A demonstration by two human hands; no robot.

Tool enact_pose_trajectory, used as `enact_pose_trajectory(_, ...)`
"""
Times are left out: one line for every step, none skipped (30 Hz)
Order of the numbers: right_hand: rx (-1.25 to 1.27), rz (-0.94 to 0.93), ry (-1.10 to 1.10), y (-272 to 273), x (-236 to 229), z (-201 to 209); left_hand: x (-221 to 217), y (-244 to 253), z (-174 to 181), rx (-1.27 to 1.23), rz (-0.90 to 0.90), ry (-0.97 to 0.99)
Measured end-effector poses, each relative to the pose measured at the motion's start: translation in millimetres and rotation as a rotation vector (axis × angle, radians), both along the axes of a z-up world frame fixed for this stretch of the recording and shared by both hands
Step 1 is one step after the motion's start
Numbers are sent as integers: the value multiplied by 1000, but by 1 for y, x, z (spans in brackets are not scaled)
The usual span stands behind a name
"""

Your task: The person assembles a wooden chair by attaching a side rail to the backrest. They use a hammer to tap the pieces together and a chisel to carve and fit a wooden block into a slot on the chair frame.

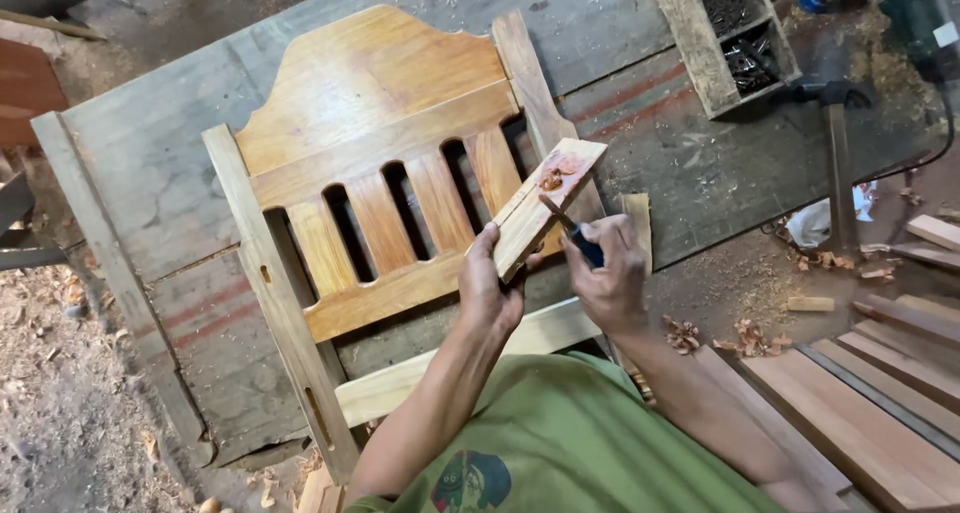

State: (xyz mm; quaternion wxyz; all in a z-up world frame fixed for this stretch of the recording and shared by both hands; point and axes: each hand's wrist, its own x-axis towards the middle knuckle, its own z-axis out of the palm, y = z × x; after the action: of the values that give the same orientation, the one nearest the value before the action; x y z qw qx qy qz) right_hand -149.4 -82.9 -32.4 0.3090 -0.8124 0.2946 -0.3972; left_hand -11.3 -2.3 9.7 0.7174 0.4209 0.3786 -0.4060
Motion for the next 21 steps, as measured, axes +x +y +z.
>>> enact_pose_trajectory(-54,-42,52,3,-2,-11,-1,3,-3,-1,15,11)
enact_pose_trajectory(-111,-79,102,4,-3,-23,-1,4,-6,-4,34,21)
enact_pose_trajectory(-112,-76,106,6,-8,-18,-1,5,-8,-5,37,26)
enact_pose_trajectory(-141,-65,116,8,-11,-13,1,6,-11,-12,41,20)
enact_pose_trajectory(-170,-53,126,9,-14,-9,3,8,-14,-18,44,15)
enact_pose_trajectory(-165,-52,132,11,-19,-9,4,11,-16,-12,45,22)
enact_pose_trajectory(-157,-27,170,12,-23,-9,6,13,-18,-18,37,11)
enact_pose_trajectory(-159,-2,200,9,-24,-9,10,12,-20,-33,31,-7)
enact_pose_trajectory(-163,-2,199,8,-25,-7,14,10,-15,-37,31,-8)
enact_pose_trajectory(-35,8,193,10,-28,-5,15,10,-10,-44,41,-29)
enact_pose_trajectory(93,19,186,12,-32,-3,16,10,-5,-51,51,-51)
enact_pose_trajectory(88,22,185,11,-24,16,16,8,-6,-55,54,-52)
enact_pose_trajectory(414,80,67,10,-16,36,15,6,-8,-59,51,-54)
enact_pose_trajectory(748,130,-54,13,-11,55,12,7,-10,-56,41,-51)
enact_pose_trajectory(750,126,-53,12,-2,55,9,7,-8,-54,37,-49)
enact_pose_trajectory(921,175,-133,11,6,56,5,7,-7,-63,7,-34)
enact_pose_trajectory(1091,224,-216,10,13,58,1,6,-5,-72,-24,-18)
enact_pose_trajectory(1089,222,-214,10,14,56,-1,6,-9,-74,-25,-16)
enact_pose_trajectory(1141,196,-219,11,15,54,-3,5,-13,-77,-8,9)
enact_pose_trajectory(1194,176,-222,11,18,53,-4,5,-17,-78,14,33)
enact_pose_trajectory(1194,180,-218,9,13,49,-3,4,-15,-79,19,34)
